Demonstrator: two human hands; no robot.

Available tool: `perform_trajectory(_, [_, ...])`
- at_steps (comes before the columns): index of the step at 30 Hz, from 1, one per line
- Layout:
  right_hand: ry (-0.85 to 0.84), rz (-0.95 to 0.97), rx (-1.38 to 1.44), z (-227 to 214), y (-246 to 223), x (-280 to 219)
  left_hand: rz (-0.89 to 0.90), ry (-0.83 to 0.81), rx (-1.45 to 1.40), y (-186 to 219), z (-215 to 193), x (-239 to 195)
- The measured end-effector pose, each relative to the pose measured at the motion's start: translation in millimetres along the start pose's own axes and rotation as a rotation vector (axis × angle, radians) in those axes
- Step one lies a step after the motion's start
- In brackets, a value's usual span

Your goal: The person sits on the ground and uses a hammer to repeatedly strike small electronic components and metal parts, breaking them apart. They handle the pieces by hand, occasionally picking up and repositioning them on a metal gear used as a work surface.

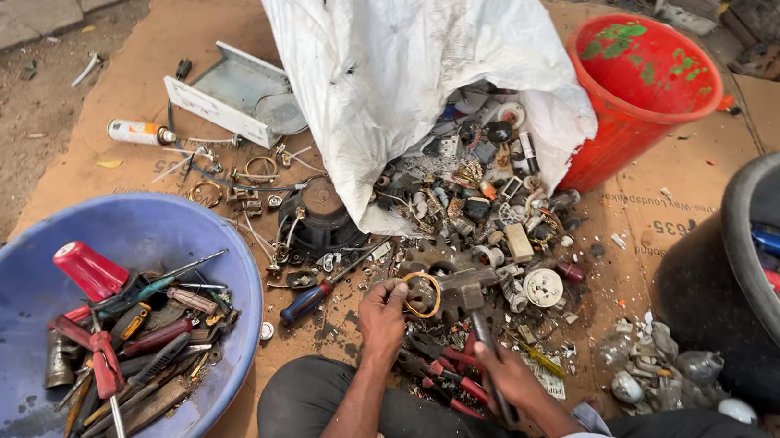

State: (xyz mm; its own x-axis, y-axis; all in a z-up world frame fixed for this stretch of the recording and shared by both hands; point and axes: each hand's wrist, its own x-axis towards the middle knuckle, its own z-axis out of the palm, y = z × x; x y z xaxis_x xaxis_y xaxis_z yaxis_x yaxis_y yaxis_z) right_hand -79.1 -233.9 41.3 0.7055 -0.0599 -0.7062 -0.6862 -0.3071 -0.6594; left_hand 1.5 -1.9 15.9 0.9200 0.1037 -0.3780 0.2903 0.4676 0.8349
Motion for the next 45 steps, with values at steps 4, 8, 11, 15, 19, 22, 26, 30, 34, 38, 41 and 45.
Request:
perform_trajectory(4, [0.440, -0.753, -0.372, 8.5, 2.0, -9.7, 0.166, -0.084, 0.390, 7.4, 5.9, -27.6])
perform_trajectory(8, [0.066, -0.631, 0.112, 8.2, -1.3, -16.8, 0.022, -0.189, 0.600, 15.6, 15.6, -66.0])
perform_trajectory(11, [-0.101, -0.404, 0.510, 10.0, 0.9, -17.3, 0.034, -0.249, 0.614, 23.9, 25.2, -80.4])
perform_trajectory(15, [-0.151, -0.176, 0.735, 12.6, 4.5, -11.7, -0.174, -0.176, 0.639, 24.3, 32.8, -92.7])
perform_trajectory(19, [-0.152, -0.067, 0.957, 15.0, 5.1, -11.6, 0.138, -0.026, 0.584, 0.8, 50.4, -112.1])
perform_trajectory(22, [-0.055, -0.208, 0.722, 19.8, 4.0, -12.0, 0.175, 0.103, 0.701, -13.6, 53.2, -116.2])
perform_trajectory(26, [-0.228, -0.188, 0.993, 10.2, 7.2, -14.9, 0.094, 0.043, 0.560, -28.8, 47.8, -110.9])
perform_trajectory(30, [-0.493, -0.145, 1.039, -2.2, 10.6, -20.0, 0.118, -0.087, 0.352, -41.5, 41.1, -112.9])
perform_trajectory(34, [-0.392, -0.026, 0.978, 1.8, 8.4, -25.2, 0.143, -0.055, 0.375, -39.7, 37.6, -121.1])
perform_trajectory(38, [-0.041, -0.346, 0.761, 10.1, 3.9, -29.3, 0.242, 0.084, 0.669, -31.1, 35.8, -130.5])
perform_trajectory(41, [-0.076, -0.337, 0.514, 6.3, 12.8, -30.6, 0.175, 0.107, 0.682, -36.1, 34.2, -127.5])
perform_trajectory(45, [-0.030, -0.493, 0.085, 3.4, 20.2, -23.1, 0.058, -0.127, 0.146, -49.7, 27.9, -112.5])
